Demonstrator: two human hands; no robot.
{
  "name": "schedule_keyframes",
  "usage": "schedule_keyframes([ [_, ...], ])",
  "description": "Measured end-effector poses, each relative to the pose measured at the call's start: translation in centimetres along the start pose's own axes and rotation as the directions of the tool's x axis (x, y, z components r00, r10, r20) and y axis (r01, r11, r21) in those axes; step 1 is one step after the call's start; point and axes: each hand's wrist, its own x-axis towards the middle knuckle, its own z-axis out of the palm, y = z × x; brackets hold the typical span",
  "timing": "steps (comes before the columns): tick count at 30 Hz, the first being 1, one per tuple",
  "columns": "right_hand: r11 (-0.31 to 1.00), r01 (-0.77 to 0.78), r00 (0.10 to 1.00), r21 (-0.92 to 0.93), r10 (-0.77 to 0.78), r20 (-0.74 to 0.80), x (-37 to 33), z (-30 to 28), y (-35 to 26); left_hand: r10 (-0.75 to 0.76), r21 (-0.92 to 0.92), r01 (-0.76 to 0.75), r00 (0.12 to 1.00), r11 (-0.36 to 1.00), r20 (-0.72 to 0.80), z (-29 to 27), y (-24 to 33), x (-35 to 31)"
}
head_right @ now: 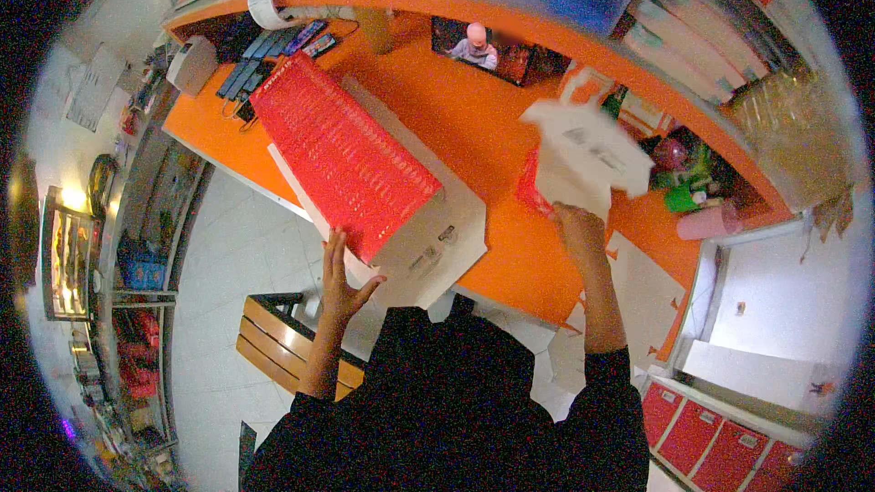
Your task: The person assembles red and white cardboard boxes by folding the flaps and tucking them into slots. They handle the boxes one at a time, stacking the finished units on the counter.
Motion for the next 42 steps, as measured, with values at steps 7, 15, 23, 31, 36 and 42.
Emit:
schedule_keyframes([
  [7,0.438,0.169,0.965,0.883,0.109,-0.239,-3.0,2.2,-10.8,-0.021,-0.028,0.019,0.999,0.999,-0.050,1.5,1.2,-3.2],
  [15,0.673,-0.019,0.955,0.739,-0.206,0.213,-3.3,3.5,-9.0,-0.011,0.042,0.016,0.993,0.999,-0.114,1.6,1.7,-4.0],
  [23,0.717,0.437,0.899,0.544,-0.319,-0.301,4.4,6.9,-9.5,-0.012,0.082,0.015,0.999,0.997,-0.033,1.2,1.7,-2.8],
  [31,0.671,0.355,0.934,0.651,-0.223,-0.280,2.8,6.8,-12.4,-0.015,0.117,0.014,1.000,0.993,0.007,0.6,0.5,-2.6],
  [36,0.625,0.332,0.930,0.707,-0.344,-0.132,3.3,5.4,-11.7,0.039,0.117,-0.043,0.998,0.992,0.041,-0.9,0.5,-0.5],
  [42,0.646,0.235,0.927,0.726,-0.373,0.032,4.0,3.5,-11.0,0.042,0.095,-0.058,0.986,0.994,0.163,-0.9,0.2,3.7],
])
